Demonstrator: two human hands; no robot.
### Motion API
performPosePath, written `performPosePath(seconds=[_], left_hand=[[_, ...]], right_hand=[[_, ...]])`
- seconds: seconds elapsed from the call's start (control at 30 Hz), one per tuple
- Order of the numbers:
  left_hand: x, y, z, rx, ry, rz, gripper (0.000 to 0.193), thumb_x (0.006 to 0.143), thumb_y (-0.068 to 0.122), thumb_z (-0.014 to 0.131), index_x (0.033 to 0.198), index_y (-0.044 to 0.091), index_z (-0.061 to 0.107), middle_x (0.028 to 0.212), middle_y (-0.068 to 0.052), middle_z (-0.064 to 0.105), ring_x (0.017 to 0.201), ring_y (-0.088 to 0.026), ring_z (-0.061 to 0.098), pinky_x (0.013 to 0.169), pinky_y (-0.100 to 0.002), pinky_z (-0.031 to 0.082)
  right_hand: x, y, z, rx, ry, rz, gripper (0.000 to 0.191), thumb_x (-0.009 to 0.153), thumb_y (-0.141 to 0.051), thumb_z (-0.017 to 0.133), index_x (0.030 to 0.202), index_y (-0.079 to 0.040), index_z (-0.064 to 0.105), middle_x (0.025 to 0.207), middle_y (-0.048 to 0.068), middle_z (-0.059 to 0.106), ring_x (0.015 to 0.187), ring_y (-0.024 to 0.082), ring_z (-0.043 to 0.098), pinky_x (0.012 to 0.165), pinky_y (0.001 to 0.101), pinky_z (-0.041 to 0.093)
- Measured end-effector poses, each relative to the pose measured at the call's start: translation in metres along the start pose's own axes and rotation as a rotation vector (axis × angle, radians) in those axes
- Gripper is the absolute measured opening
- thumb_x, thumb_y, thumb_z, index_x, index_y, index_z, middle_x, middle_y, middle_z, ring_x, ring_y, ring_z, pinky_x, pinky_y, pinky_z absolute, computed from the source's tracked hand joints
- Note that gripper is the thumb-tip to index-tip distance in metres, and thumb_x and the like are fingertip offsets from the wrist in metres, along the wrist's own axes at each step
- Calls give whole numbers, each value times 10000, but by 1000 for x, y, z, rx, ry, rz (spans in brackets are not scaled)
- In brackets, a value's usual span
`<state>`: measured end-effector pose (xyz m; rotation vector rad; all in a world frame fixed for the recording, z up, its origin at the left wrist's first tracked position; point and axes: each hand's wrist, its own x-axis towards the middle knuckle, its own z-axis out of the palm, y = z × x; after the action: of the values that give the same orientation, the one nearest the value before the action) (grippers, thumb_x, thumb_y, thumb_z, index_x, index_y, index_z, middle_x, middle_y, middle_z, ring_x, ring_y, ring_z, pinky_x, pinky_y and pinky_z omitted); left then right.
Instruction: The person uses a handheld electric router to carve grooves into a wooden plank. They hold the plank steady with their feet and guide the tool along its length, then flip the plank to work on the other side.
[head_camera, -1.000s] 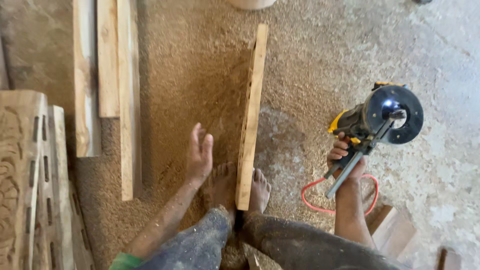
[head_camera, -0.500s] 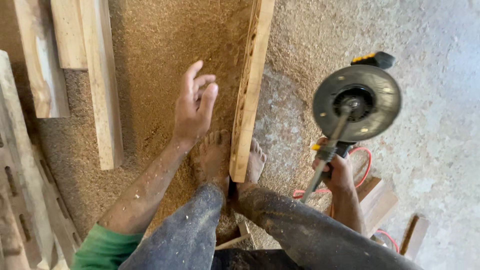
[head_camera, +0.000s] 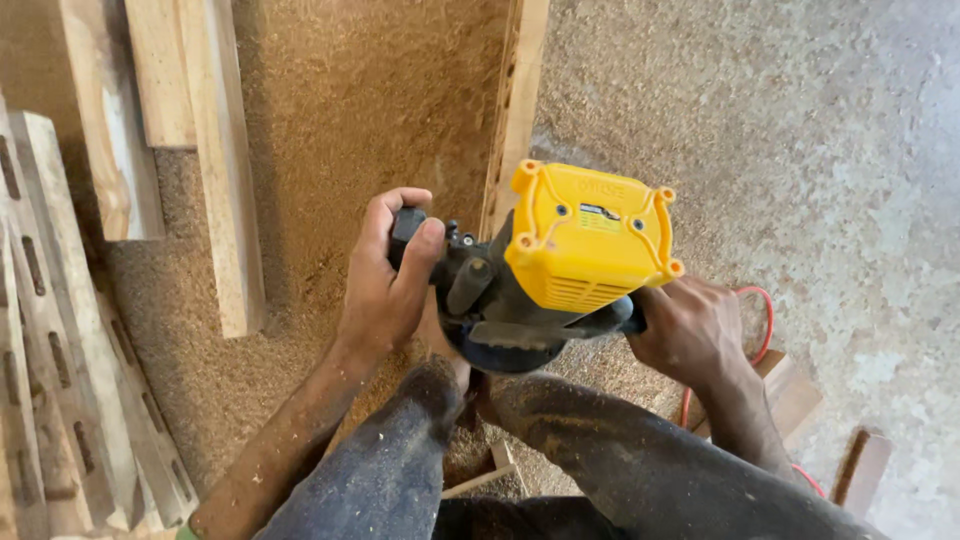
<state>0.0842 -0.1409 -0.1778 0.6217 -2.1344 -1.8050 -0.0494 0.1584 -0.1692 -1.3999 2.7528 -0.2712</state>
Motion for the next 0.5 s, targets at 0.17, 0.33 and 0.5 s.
performPosePath(seconds=[0.17, 0.33, 0.5], left_hand=[[-15, -19, -18, -27, 75, -18, 335, 1063, 302, 580, 1246, 22, 554, 960, -36, 589, 868, -121, 568, 789, -292, 514], [-26, -20, -29, 59, 95, 47, 310, 1060, 296, 569, 1221, 31, 577, 941, -66, 643, 850, -139, 629, 773, -313, 539], [-42, -17, -29, 83, 101, 94, 304, 1026, 285, 554, 1193, 37, 605, 890, -82, 663, 808, -165, 656, 744, -337, 548]], right_hand=[[19, -13, 0, -50, -151, -2, 176, 823, -170, 717, 973, -97, 662, 781, 22, 656, 513, 168, 566, 534, 374, 493], [14, -39, 0, -26, -170, 106, 187, 801, -169, 717, 952, -98, 633, 737, 43, 611, 567, 214, 576, 589, 409, 500], [-3, -64, -22, 2, -114, 142, 193, 805, -212, 707, 948, -104, 636, 785, 73, 641, 656, 292, 649, 658, 469, 519]])
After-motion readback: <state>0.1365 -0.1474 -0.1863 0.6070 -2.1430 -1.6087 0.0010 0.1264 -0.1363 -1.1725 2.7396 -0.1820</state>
